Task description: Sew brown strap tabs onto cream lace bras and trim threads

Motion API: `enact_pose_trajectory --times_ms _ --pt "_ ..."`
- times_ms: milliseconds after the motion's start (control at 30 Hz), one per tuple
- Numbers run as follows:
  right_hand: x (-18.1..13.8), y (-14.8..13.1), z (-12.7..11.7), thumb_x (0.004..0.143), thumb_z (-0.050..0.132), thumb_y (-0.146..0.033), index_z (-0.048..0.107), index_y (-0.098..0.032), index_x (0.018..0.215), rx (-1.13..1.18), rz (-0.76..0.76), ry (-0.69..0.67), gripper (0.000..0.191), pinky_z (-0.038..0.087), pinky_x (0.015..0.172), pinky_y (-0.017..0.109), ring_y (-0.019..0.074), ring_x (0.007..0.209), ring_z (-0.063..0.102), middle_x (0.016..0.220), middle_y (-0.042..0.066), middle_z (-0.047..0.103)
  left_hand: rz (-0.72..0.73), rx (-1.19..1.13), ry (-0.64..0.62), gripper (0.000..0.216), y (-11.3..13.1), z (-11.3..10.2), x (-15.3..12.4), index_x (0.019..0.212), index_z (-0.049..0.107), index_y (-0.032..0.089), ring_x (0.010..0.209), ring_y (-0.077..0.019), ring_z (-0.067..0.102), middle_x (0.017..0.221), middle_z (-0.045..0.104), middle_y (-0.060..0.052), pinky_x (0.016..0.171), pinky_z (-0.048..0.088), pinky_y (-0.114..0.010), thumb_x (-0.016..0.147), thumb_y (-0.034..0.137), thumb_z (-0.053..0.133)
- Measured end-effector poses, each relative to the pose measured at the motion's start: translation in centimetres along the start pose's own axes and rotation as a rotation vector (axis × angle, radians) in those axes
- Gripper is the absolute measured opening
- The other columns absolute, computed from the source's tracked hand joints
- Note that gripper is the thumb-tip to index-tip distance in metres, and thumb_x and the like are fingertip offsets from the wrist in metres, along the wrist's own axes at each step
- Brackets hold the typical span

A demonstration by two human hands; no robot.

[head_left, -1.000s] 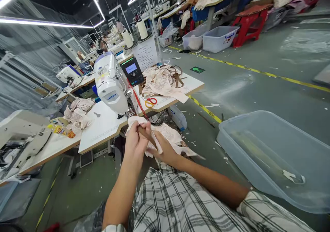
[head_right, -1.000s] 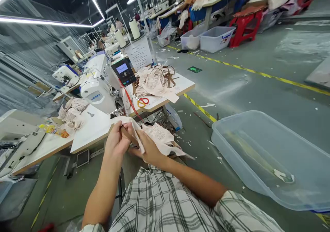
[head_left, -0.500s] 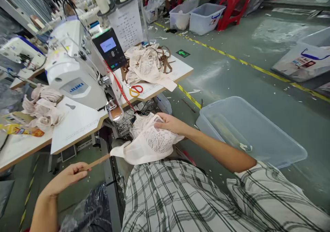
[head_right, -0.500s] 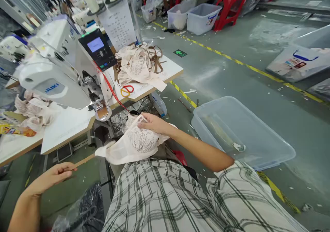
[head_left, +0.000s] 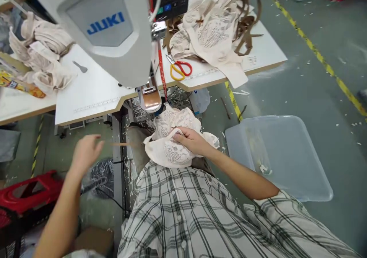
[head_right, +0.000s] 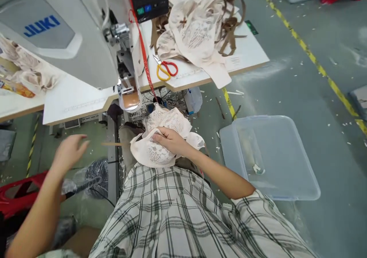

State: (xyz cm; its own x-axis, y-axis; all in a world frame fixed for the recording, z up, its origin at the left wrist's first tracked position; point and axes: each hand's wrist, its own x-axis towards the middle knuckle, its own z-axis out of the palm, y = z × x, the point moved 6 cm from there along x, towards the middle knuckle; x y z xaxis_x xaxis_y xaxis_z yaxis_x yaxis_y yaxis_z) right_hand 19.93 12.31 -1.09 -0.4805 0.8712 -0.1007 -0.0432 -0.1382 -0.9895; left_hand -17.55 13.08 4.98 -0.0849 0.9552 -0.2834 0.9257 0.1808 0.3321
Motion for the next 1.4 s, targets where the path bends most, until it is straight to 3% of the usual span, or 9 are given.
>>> enact_pose_trajectory --times_ms 167,267,400,533,733,900,1033,1233,1400 --pt "0.2 -0.5 4.1 0.098 0.054 -0.052 0.073 -0.019 0.102 -0.014 -0.063 -0.139 0.039 0.051 0.085 0.03 0.0186 0.094 0.068 0.103 0.006 0.075 0.403 -0.42 -0.17 0.061 10.8 8.1 -4.0 0.143 0.049 0.021 0.133 -0.029 0.054 0.143 0.058 -0.014 0.114 0.042 -0.045 0.091 0.052 0.06" --pt "-0.4 -1.0 5.1 0.1 0.052 -0.051 0.075 -0.021 0.1 -0.015 -0.106 -0.244 0.038 0.051 0.085 0.031 0.0189 0.092 0.069 0.1 0.007 0.076 0.659 -0.456 -0.304 0.035 14.8 10.0 -5.8 0.117 0.063 0.02 0.106 -0.0249 0.064 0.109 0.07 -0.011 0.1 0.047 -0.039 0.093 0.046 0.061" --pt "-0.1 0.9 3.5 0.096 0.057 -0.045 0.071 -0.022 0.111 0.01 0.076 -0.418 0.031 0.053 0.08 0.033 0.0197 0.088 0.068 0.104 0.008 0.074 0.69 -0.416 -0.325 0.034 15.0 10.4 -7.5 0.074 0.056 0.019 0.064 -0.0154 0.053 0.066 0.057 -0.001 0.064 0.038 -0.028 0.101 0.039 0.049" --pt "3.4 3.7 2.5 0.086 0.055 -0.017 0.061 -0.022 0.128 -0.157 0.084 -0.459 0.043 0.051 0.099 0.042 0.023 0.115 0.064 0.13 0.011 0.065 0.704 -0.453 -0.318 0.025 15.7 10.4 -10.1 0.091 0.062 0.019 0.068 -0.0156 0.061 0.075 0.068 -0.003 0.062 0.037 -0.026 0.103 0.033 0.045" --pt "4.2 9.6 13.1 0.065 0.074 -0.01 0.057 -0.02 0.14 -0.509 -0.115 -1.125 0.078 0.047 0.105 0.04 0.0304 0.131 0.056 0.142 0.013 0.061 0.884 -0.462 -0.199 0.02 18.1 9.1 -13.0 0.109 0.062 0.017 0.062 -0.0151 0.066 0.075 0.074 -0.003 0.057 0.039 -0.026 0.103 0.027 0.047" --pt "4.3 12.2 17.5 0.086 0.065 -0.018 0.075 -0.023 0.1 -0.618 -0.24 -1.16 0.017 0.047 0.089 0.029 0.0199 0.102 0.067 0.105 0.004 0.076 0.869 -0.547 -0.172 0.022 17.3 8.0 -13.7 0.102 0.064 0.016 0.059 -0.0147 0.064 0.071 0.072 -0.003 0.057 0.039 -0.026 0.104 0.028 0.045" --pt "8.0 11.3 14.6 0.093 0.051 -0.017 0.072 -0.02 0.102 -0.751 -0.167 -0.917 0.023 0.042 0.074 0.029 0.0204 0.089 0.065 0.104 0.008 0.075 0.741 -0.651 -0.261 0.023 15.4 7.8 -13.9 0.099 0.064 0.017 0.06 -0.013 0.061 0.07 0.068 -0.001 0.058 0.039 -0.025 0.103 0.027 0.044" --pt "12.2 5.7 5.5 0.095 0.042 -0.019 0.069 -0.018 0.108 -0.87 -0.058 -0.594 0.03 0.039 0.072 0.028 0.0182 0.08 0.062 0.097 0.007 0.073 0.402 -0.671 -0.21 0.032 11.5 8.2 -13.0 0.078 0.058 0.018 0.056 -0.0098 0.047 0.064 0.052 0.003 0.055 0.033 -0.022 0.103 0.032 0.044" --pt "10.5 2.4 -0.9 0.091 0.061 -0.039 0.075 -0.018 0.091 -0.645 0.247 -0.78 0.025 0.04 0.06 0.026 0.0125 0.061 0.054 0.074 0.001 0.068 0.268 -0.674 -0.265 0.031 9.8 8.8 -12.1 0.089 0.065 0.018 0.063 -0.0118 0.054 0.072 0.063 0.001 0.061 0.039 -0.022 0.103 0.037 0.045"
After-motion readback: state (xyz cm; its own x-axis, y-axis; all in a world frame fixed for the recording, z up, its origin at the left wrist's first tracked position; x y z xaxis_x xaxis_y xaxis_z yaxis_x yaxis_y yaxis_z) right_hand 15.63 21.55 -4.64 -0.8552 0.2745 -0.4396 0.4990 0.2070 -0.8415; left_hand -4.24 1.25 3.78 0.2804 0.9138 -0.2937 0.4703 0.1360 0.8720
